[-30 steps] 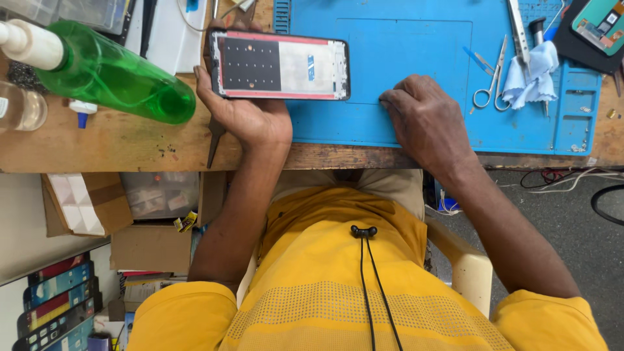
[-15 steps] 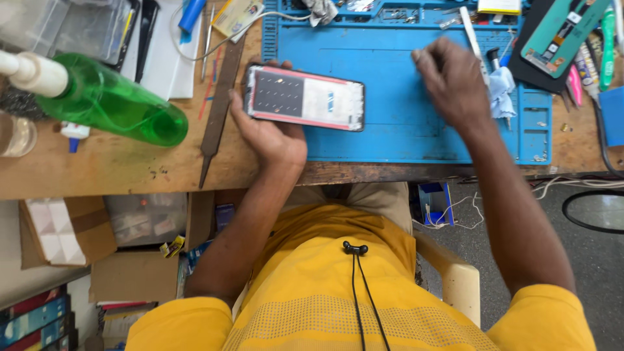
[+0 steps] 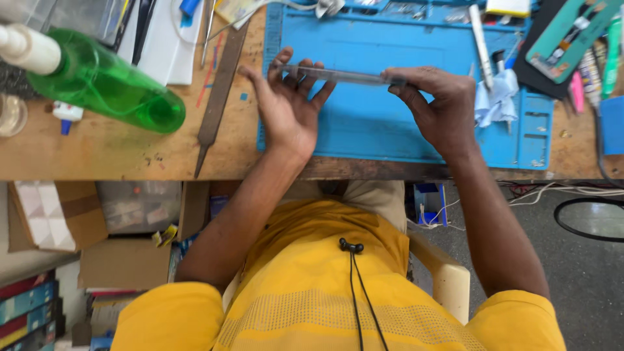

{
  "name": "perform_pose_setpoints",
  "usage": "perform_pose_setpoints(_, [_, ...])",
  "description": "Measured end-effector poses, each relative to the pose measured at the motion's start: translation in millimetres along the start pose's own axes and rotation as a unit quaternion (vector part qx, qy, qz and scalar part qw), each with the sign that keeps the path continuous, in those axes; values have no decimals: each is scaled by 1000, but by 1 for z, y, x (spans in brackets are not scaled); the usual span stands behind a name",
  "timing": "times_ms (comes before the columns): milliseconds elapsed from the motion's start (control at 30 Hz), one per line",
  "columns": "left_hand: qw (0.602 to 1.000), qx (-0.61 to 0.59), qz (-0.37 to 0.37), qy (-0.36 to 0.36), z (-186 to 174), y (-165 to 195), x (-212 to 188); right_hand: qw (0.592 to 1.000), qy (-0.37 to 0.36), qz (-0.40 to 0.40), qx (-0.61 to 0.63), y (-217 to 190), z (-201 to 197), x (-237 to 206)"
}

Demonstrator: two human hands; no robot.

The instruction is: The person scrapes old adhesive residue off the inner edge of a disassembled phone frame using a metal tool, wipes the frame with a cloth, then squeezes glue from a tube along the frame edge, rotating the phone as they apply it.

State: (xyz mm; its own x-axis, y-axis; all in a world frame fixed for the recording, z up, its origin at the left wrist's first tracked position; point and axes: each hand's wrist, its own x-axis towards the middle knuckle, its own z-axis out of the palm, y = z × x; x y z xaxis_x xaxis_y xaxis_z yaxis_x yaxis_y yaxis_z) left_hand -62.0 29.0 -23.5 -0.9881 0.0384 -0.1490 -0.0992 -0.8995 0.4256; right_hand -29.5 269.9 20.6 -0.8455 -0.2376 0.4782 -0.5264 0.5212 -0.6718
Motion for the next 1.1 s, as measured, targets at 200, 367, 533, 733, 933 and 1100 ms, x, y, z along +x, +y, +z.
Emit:
perform_pose_setpoints(200, [947, 296, 35, -118, 0, 19, -5, 936, 73, 188, 287, 19, -6, -9])
perform_pose_setpoints(367, [939, 322, 57, -105, -3, 20, -7, 897, 32, 224, 380, 18, -6, -16])
perform_pose_setpoints(533, [938, 329, 56, -97, -3, 20, -8, 875, 48, 247, 413, 17, -10, -17])
perform_pose_setpoints(733, [933, 345, 47, -92, -3, 20, -9, 878, 59, 247, 405, 16, -11, -20])
perform_pose_setpoints(933, [918, 380, 35, -112, 0, 23, -9, 913, 37, 236, 331, 14, -12, -22])
perform_pose_setpoints(1100, [816, 559, 30, -144, 9, 40, -13, 906, 16, 277, 319, 6, -13, -27])
